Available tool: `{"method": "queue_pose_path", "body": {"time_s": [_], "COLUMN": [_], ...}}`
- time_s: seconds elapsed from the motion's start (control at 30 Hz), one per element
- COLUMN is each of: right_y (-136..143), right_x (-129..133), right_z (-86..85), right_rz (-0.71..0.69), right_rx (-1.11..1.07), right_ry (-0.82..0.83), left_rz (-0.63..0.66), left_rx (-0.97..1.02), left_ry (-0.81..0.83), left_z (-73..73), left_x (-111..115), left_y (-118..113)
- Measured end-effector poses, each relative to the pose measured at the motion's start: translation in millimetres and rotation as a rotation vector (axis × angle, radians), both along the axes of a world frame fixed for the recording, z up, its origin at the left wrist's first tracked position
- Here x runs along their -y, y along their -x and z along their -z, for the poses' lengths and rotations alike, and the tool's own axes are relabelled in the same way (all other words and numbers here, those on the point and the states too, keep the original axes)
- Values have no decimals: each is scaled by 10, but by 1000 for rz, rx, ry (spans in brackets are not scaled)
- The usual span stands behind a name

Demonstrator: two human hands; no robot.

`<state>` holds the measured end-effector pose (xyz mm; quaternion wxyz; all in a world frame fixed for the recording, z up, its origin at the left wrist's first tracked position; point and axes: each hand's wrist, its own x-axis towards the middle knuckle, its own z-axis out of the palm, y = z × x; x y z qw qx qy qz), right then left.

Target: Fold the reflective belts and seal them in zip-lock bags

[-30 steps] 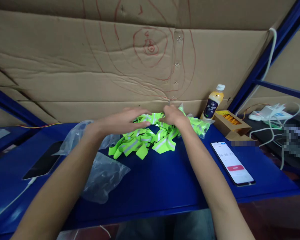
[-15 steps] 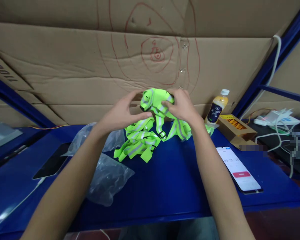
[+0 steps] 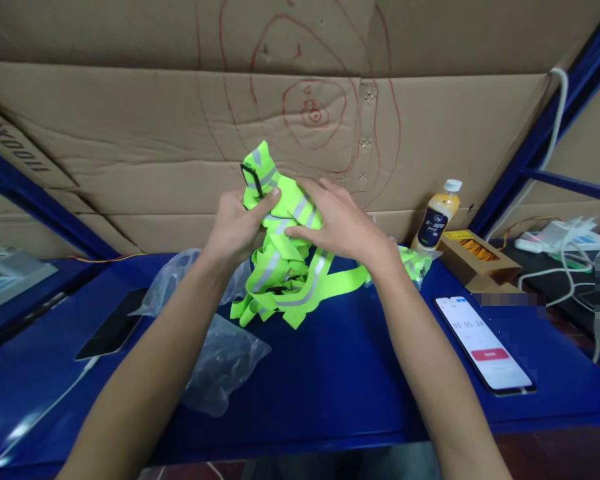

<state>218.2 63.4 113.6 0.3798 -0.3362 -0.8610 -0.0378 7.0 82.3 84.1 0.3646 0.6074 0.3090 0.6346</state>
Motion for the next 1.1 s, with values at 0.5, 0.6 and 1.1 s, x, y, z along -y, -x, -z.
{"method": "queue_pose_path", "body": {"time_s": [0.5,0.6,1.1], "right_y": [28,38,-218], "right_x": [-134,-140,15], "right_z": [74,76,-158], "right_rz": [-283,-275,-10], "right_rx": [-866,-836,-628], "right_ry": [753,773,264], "left_rz": [-317,-275,-418], "left_rx": [-664,-843,-742], "left_ry": [-499,-603,-447], "left_z": [-291,-357,-222], "left_x": [348,473,315], "left_y": [200,123,141]}}
